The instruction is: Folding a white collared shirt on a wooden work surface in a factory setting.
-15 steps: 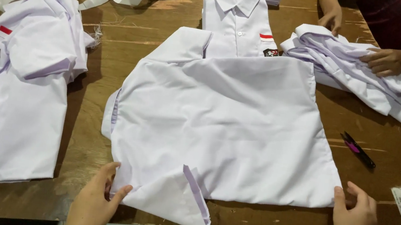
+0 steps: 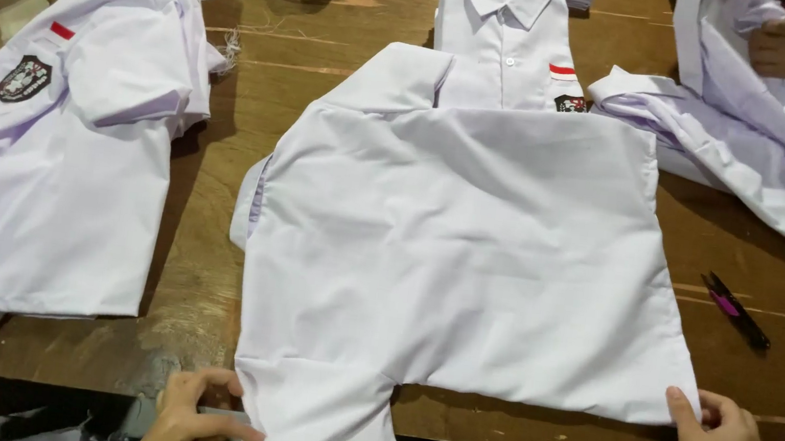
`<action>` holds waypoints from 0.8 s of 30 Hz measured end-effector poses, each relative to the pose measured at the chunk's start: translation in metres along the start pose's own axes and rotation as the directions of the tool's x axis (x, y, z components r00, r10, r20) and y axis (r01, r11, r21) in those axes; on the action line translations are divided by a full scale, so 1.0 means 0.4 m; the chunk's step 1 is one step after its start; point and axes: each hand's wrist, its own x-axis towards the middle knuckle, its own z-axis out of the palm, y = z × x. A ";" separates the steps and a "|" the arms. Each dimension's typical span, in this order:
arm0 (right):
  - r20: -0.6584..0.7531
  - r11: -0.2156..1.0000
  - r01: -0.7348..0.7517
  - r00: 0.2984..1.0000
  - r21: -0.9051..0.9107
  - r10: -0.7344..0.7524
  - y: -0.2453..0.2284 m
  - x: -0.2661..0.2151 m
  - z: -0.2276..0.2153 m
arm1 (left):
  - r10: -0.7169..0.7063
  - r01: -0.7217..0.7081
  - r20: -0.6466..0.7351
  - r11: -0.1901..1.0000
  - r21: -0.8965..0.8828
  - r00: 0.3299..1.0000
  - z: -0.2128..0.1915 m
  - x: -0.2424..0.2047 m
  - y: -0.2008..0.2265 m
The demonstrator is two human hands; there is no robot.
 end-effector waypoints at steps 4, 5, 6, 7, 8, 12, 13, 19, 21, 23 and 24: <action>0.008 0.999 0.050 0.999 -0.012 -0.050 0.054 0.019 0.016 | -0.618 0.626 0.108 0.777 -0.074 0.779 -0.007 -0.052 0.008; 0.009 0.998 0.055 0.998 -0.013 -0.054 0.035 0.013 0.010 | -0.620 0.628 0.105 0.775 -0.076 0.778 -0.005 -0.030 0.043; 0.027 0.999 -0.034 0.999 -0.025 0.035 0.016 0.008 0.003 | -0.717 0.712 -0.028 0.695 -0.100 0.697 -0.002 -0.004 0.077; 0.044 0.992 -0.122 0.991 -0.040 0.124 -0.003 0.003 -0.005 | -0.792 0.780 -0.157 0.609 -0.141 0.590 0.001 0.022 0.111; 0.044 0.992 -0.122 0.991 -0.039 0.123 0.002 0.002 -0.003 | -0.792 0.780 -0.157 0.610 -0.142 0.590 0.019 0.032 0.091; 0.043 0.998 -0.059 0.997 -0.026 0.060 0.001 -0.020 -0.006 | -0.807 0.846 -0.252 0.512 0.150 0.533 0.051 0.101 0.111; 0.028 0.998 -0.043 0.999 -0.037 0.044 -0.006 -0.027 -0.011 | -0.814 0.863 -0.291 0.451 0.230 0.503 0.049 0.129 0.140; 0.160 0.958 -0.220 0.968 0.186 0.191 -0.083 -0.082 -0.081 | -0.780 0.850 -0.353 0.514 0.112 0.518 0.086 0.127 0.048; 0.168 0.930 -0.237 0.966 0.280 0.195 -0.051 -0.079 -0.070 | -0.764 0.859 -0.418 0.505 0.083 0.490 0.072 0.108 0.057; 0.174 0.894 -0.246 0.966 0.374 0.193 -0.027 -0.077 -0.061 | -0.746 0.866 -0.485 0.497 0.050 0.456 0.054 0.098 0.079; 0.195 0.892 -0.231 0.967 0.389 0.166 -0.018 -0.077 -0.059 | -0.786 0.867 -0.466 0.492 -0.075 0.406 0.043 0.098 0.098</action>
